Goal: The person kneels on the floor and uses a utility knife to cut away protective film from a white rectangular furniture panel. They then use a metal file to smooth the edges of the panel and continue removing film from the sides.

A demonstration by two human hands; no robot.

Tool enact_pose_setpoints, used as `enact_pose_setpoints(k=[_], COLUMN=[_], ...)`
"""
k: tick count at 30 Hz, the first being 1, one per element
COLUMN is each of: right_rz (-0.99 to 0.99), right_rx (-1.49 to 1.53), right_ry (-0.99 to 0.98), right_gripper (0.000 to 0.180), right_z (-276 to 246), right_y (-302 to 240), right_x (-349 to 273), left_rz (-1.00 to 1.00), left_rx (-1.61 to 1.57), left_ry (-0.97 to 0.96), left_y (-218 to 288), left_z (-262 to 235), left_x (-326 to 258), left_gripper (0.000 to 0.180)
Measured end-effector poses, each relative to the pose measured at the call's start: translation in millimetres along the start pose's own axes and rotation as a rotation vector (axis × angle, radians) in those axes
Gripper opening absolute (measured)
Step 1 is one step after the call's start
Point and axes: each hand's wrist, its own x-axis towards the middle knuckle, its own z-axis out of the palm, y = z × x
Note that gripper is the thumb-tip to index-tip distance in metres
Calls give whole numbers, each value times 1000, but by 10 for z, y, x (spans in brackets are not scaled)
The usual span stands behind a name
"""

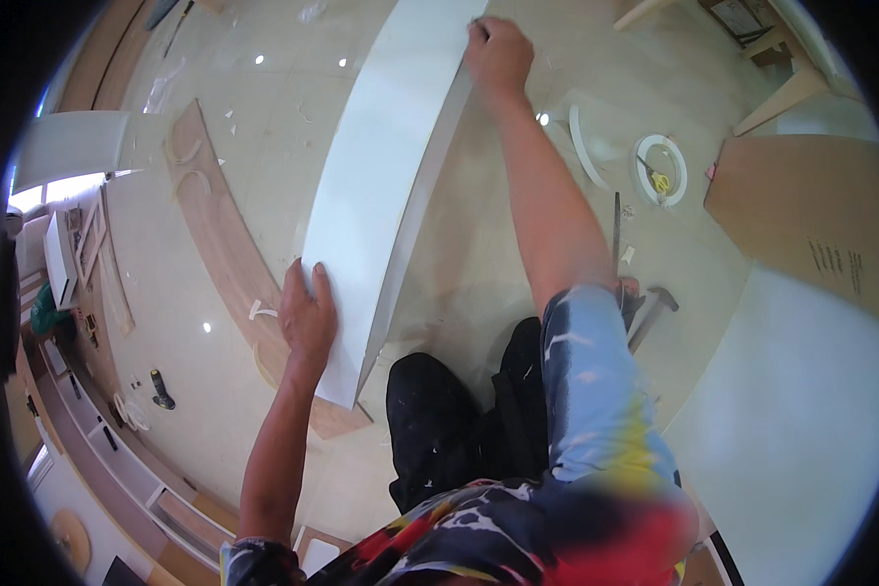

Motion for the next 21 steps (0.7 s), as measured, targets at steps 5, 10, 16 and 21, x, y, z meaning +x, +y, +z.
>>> enact_pose_setpoints(k=[5,10,16,21], right_rz=[116,223,172,80], right_rx=[85,196,204,6], right_ry=[-154,-221,-120,-58], right_gripper=[16,10,10,18], right_z=[-373,-941,-680,-89], right_y=[-652,-1521,-1143,-264], right_x=[-1170,-2631,-2074,-389], left_rz=[-57,-37,-54,-6], left_rx=[8,48,47,39], left_ry=[-20,-37,-19,17], left_y=[111,50,98,-14], left_z=[-97,-34,-49,-22], left_x=[-1,44,33,1], left_gripper=[38,41,41,39])
